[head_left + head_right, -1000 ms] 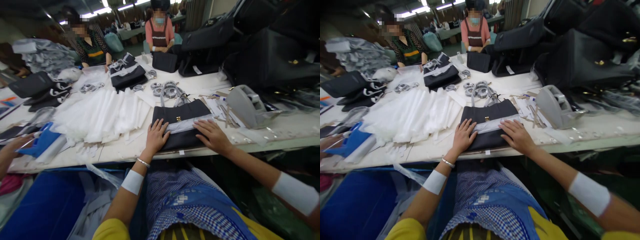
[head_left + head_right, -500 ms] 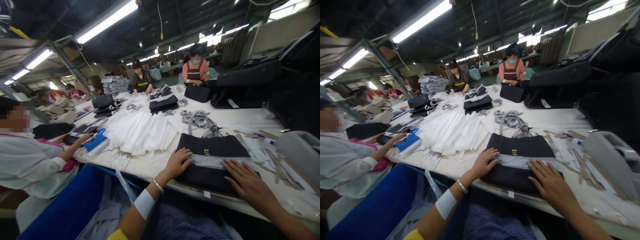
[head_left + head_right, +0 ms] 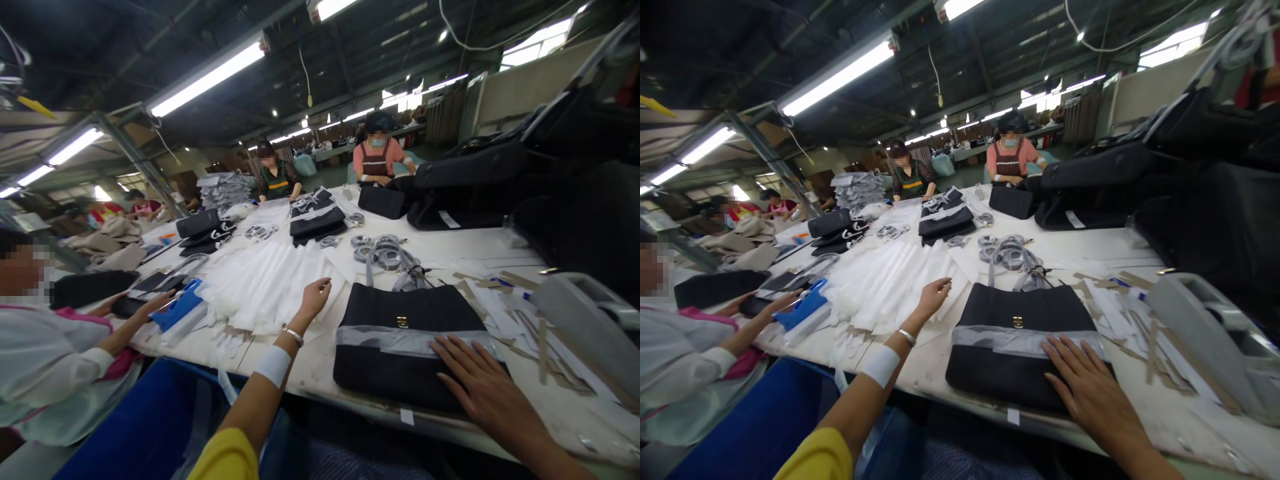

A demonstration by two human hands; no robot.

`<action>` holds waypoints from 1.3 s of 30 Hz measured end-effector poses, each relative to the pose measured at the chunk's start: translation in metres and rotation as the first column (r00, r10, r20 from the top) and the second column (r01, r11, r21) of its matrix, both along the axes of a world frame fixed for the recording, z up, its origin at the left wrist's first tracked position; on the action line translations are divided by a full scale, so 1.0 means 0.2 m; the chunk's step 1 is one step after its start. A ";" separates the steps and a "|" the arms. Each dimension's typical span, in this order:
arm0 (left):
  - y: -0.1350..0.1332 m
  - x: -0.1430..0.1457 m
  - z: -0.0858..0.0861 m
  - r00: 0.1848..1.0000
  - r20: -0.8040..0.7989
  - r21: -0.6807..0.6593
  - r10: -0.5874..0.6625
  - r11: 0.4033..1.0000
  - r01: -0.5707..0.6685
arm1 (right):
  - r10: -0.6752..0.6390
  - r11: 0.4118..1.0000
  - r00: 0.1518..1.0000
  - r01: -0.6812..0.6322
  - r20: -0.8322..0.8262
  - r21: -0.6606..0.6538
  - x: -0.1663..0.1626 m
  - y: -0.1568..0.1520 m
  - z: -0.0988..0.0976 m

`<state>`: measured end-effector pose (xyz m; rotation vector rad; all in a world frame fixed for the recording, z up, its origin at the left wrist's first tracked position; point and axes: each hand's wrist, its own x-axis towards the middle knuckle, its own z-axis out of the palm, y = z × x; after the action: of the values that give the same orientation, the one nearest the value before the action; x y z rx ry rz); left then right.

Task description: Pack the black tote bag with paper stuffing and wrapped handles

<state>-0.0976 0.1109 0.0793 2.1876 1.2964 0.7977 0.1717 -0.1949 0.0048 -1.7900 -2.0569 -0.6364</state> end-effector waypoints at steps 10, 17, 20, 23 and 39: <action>0.28 0.51 -0.07 0.973 -0.148 -0.123 0.175 0.973 -0.193 | -0.029 0.999 0.998 0.030 0.060 -0.015 -0.02 -0.01 0.05; 0.33 0.50 -0.13 0.989 -0.079 -0.122 0.124 0.984 -0.133 | -0.035 0.998 0.998 0.037 0.043 -0.045 -0.02 -0.01 0.05; 0.34 0.46 -0.10 0.994 -0.019 -0.120 0.110 0.987 -0.111 | -0.028 0.999 0.999 0.029 0.032 -0.037 -0.01 -0.01 0.04; 0.31 0.42 -0.04 0.996 0.039 -0.105 0.077 0.992 -0.073 | 0.007 0.999 1.000 -0.007 -0.004 -0.041 -0.01 -0.01 0.06; -0.54 -0.01 0.37 0.901 -0.330 0.252 -0.282 0.893 0.372 | 0.474 0.876 0.847 -0.480 0.242 -0.037 -0.35 0.63 1.01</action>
<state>-0.1005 0.0032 0.1535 2.7655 0.9184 0.5930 0.1021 -0.0682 0.2062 -1.1451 -2.5160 -0.7502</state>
